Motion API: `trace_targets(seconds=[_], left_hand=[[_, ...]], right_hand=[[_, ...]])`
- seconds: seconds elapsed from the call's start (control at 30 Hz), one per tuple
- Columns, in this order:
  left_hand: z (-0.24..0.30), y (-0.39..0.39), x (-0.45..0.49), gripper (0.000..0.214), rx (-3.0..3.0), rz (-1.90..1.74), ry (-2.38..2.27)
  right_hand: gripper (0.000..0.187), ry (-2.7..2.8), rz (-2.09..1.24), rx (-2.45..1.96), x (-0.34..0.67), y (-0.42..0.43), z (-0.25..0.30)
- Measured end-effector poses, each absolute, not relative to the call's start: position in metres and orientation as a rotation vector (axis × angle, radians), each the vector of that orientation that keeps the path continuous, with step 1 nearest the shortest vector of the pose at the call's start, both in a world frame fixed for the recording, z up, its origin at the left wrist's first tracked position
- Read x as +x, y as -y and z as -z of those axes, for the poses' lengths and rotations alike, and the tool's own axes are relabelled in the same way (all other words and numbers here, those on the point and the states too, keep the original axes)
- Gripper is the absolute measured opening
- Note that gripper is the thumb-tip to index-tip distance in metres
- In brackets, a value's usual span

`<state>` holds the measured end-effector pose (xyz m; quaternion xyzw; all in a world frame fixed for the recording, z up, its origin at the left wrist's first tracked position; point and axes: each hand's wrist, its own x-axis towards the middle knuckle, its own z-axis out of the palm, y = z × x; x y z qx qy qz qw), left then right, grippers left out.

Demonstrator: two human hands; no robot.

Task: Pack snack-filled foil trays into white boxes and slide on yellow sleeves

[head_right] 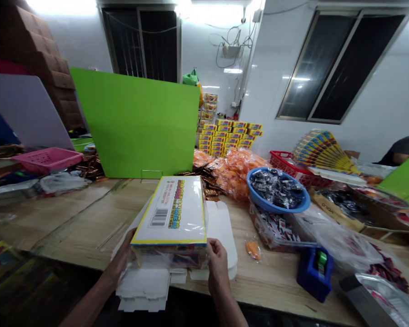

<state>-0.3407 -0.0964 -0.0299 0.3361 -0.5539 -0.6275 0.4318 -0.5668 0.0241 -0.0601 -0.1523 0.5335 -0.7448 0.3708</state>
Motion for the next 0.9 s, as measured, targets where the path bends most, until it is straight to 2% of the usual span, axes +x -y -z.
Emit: trace_targets(seconds=[0.07,0.13,0.3,0.43,0.53,0.6,0.77,0.9], left_hand=[[0.044,0.093,-0.342,0.067,0.767,1.553,1.352],[0.057,0.092,-0.343,0.069,0.744,1.547,1.347],[0.056,0.089,-0.343,0.067,0.839,1.578,1.326],[0.043,0.098,-0.337,0.052,0.886,1.721,1.301],[0.043,0.121,-0.327,0.042,0.952,1.821,1.213],[0.039,0.141,-0.324,0.045,1.055,1.804,1.148],[0.006,0.202,-0.343,0.045,1.047,1.649,1.261],[-0.011,0.26,-0.385,0.042,0.995,1.782,1.261]], right_hand=[[0.058,-1.4,1.931,-0.307,-0.567,-0.025,0.061],[0.063,-1.42,1.924,-0.287,-0.565,-0.025,0.063],[0.047,-1.49,1.849,-0.518,-0.559,-0.026,0.059],[0.033,-1.479,1.778,-0.684,-0.563,-0.033,0.058],[0.035,-1.566,1.725,-0.748,-0.572,-0.042,0.063],[0.037,-1.62,1.726,-0.757,-0.579,-0.049,0.068],[0.046,-1.614,1.759,-0.516,-0.58,-0.071,0.084],[0.06,-1.326,1.602,-0.12,-0.556,-0.081,0.099]])
